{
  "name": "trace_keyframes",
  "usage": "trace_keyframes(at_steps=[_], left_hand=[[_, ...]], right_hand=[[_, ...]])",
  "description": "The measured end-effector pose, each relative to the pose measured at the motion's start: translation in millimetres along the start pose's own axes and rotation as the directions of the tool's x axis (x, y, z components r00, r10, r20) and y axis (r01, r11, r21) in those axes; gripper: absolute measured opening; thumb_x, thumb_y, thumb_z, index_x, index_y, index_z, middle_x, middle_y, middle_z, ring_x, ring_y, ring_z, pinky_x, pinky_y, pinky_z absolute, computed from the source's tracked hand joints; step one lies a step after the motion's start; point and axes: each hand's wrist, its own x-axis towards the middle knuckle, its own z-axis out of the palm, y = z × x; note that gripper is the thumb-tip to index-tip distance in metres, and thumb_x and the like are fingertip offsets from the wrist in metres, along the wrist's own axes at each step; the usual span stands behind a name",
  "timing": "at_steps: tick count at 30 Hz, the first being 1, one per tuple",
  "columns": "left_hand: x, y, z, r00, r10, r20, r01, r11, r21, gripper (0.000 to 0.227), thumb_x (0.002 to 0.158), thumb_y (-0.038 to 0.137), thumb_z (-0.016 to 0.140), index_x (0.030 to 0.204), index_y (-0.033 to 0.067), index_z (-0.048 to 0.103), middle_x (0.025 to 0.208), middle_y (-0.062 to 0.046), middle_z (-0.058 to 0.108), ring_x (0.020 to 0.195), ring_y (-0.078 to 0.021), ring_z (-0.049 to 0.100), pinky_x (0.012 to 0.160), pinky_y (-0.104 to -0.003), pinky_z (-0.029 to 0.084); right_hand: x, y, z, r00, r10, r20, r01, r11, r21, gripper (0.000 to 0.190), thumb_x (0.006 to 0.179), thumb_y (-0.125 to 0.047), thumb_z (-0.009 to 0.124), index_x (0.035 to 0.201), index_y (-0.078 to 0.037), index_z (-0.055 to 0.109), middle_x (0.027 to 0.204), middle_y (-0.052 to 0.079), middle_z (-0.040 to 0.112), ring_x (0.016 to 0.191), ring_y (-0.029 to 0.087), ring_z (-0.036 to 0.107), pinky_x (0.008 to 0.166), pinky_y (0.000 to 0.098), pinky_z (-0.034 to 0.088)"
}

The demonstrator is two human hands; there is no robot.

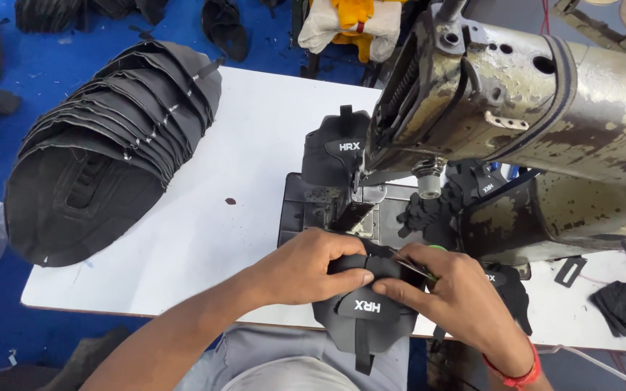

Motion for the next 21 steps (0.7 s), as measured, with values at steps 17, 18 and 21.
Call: trace_keyframes(at_steps=[17, 18, 21], left_hand=[[1, -3, 1, 0.999, -0.033, 0.000, 0.033, 0.999, -0.015, 0.027, 0.090, 0.031, 0.069, 0.099, 0.0059, 0.075, 0.063, -0.006, 0.065, 0.053, -0.0119, 0.053, 0.051, -0.034, 0.041], [1, -5, 1, 1.000, -0.016, -0.001, 0.016, 1.000, -0.011, 0.028, 0.090, 0.031, 0.069, 0.099, 0.0058, 0.075, 0.063, -0.006, 0.065, 0.054, -0.0120, 0.054, 0.051, -0.033, 0.042], [1, -7, 1, 1.000, 0.000, 0.001, 0.000, 1.000, -0.012, 0.028, 0.090, 0.032, 0.069, 0.099, 0.0056, 0.074, 0.064, -0.006, 0.065, 0.055, -0.0123, 0.054, 0.051, -0.033, 0.042]], right_hand=[[0, 4, 12, 0.995, 0.020, -0.096, -0.017, 0.999, 0.037, 0.051, 0.067, -0.043, 0.091, 0.097, -0.005, 0.074, 0.059, 0.014, 0.068, 0.038, 0.021, 0.057, 0.043, 0.0383, 0.044], [-1, 4, 12, 0.995, 0.019, -0.096, -0.017, 1.000, 0.024, 0.052, 0.067, -0.043, 0.091, 0.097, -0.005, 0.074, 0.059, 0.015, 0.068, 0.038, 0.021, 0.057, 0.043, 0.0381, 0.044], [-2, 2, 13, 0.995, 0.031, -0.095, -0.029, 0.999, 0.017, 0.051, 0.066, -0.042, 0.092, 0.097, -0.006, 0.074, 0.058, 0.015, 0.066, 0.038, 0.021, 0.055, 0.043, 0.0383, 0.044]])
